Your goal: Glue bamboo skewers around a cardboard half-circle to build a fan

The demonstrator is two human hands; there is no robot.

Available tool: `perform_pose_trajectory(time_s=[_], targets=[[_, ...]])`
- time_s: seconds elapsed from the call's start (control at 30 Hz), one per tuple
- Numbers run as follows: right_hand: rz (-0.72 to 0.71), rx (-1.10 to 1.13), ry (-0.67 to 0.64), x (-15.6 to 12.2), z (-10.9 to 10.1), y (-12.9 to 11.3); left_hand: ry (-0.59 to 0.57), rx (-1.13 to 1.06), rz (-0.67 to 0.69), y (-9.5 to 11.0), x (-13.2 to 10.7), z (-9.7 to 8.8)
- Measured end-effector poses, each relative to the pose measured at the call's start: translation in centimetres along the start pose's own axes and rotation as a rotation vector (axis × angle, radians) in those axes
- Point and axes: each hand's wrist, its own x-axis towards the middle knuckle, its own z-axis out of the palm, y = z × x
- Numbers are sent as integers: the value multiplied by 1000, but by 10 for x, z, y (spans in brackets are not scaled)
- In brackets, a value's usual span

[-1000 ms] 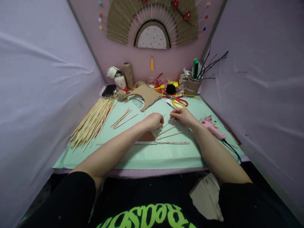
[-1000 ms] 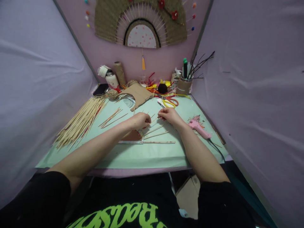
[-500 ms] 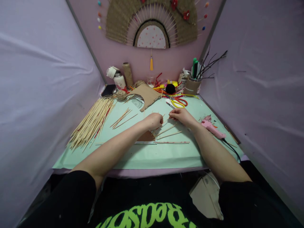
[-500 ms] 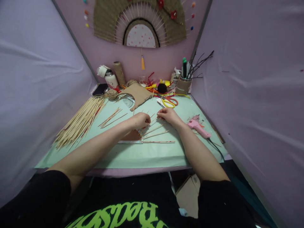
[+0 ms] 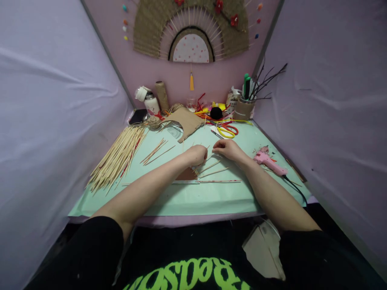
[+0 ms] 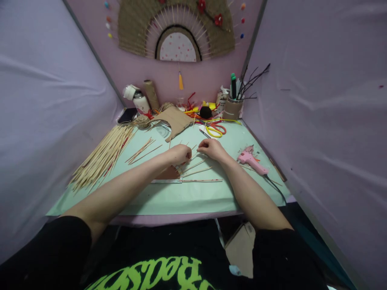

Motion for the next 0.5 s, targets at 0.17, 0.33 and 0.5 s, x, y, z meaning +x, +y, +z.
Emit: perform_pose_trajectory(time_s=[0.17, 0.33, 0.5], targets=[[-10, -53, 9, 0, 3, 0, -11, -3, -7, -2, 1, 3], [-1, -82, 12, 0, 3, -1, 12, -9, 2, -4, 3, 5], [-4, -101, 4, 0, 3, 0, 51, -7, 30, -7, 2, 9]])
